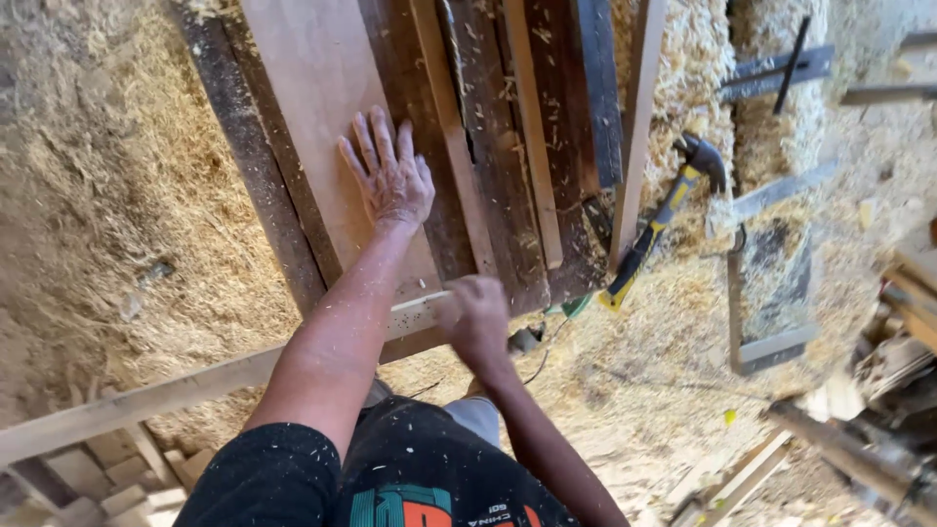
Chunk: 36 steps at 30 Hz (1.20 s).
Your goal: The person positions a long thin wooden strip against a wooden frame on a workbench, holds it aligned, and uses a hammer to drive nails into the strip. They reposition the strip and the frame between nails and at one point use a hand saw on the wood before resuming hammering.
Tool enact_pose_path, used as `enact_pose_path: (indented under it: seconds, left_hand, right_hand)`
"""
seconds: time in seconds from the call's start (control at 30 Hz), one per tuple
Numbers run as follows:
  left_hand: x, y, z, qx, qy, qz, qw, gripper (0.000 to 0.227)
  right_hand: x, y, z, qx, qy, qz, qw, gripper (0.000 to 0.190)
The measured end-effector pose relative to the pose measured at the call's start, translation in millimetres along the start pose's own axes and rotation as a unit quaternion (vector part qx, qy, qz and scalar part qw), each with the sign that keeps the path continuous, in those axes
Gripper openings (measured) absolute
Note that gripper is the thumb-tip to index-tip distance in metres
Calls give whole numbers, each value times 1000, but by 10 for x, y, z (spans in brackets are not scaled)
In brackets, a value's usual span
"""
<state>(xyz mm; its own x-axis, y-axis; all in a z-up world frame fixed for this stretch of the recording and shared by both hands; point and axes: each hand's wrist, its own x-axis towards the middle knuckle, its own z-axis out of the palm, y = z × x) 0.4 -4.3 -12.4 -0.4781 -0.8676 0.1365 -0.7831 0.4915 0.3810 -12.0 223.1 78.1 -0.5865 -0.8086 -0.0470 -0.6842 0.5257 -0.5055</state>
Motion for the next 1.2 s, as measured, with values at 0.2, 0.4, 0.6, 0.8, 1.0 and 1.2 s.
enact_pose_path:
  seconds: [0.2, 0.4, 0.6, 0.8, 1.0, 1.2]
  left_hand:
    - [53, 19, -152, 3, -5, 11, 1000, 66]
    - [-331, -703, -619, -156, -84, 75, 981, 79]
    - [-1780, -2159, -2053, 49, -328, 63, 941, 115]
    - [-2634, -3292, -1710, 223, -399, -34, 889, 100]
    - [-2321, -3031, -2095, 162, -408, -58, 897, 69]
    - [-1899, -3027, -1825, 145, -353, -49, 923, 79]
  right_hand:
    - [-548, -165, 354, 4, -65, -124, 990, 71]
    - [-609, 28, 516, -3, -33, -120, 992, 71]
    - [-566, -13, 531, -43, -24, -150, 987, 72]
    - [-528, -97, 447, -44, -56, -118, 990, 75]
    - [-295, 553, 98, 180, 118, -69, 974, 35]
    - [-407, 946, -507, 182, 237, 121, 947, 30]
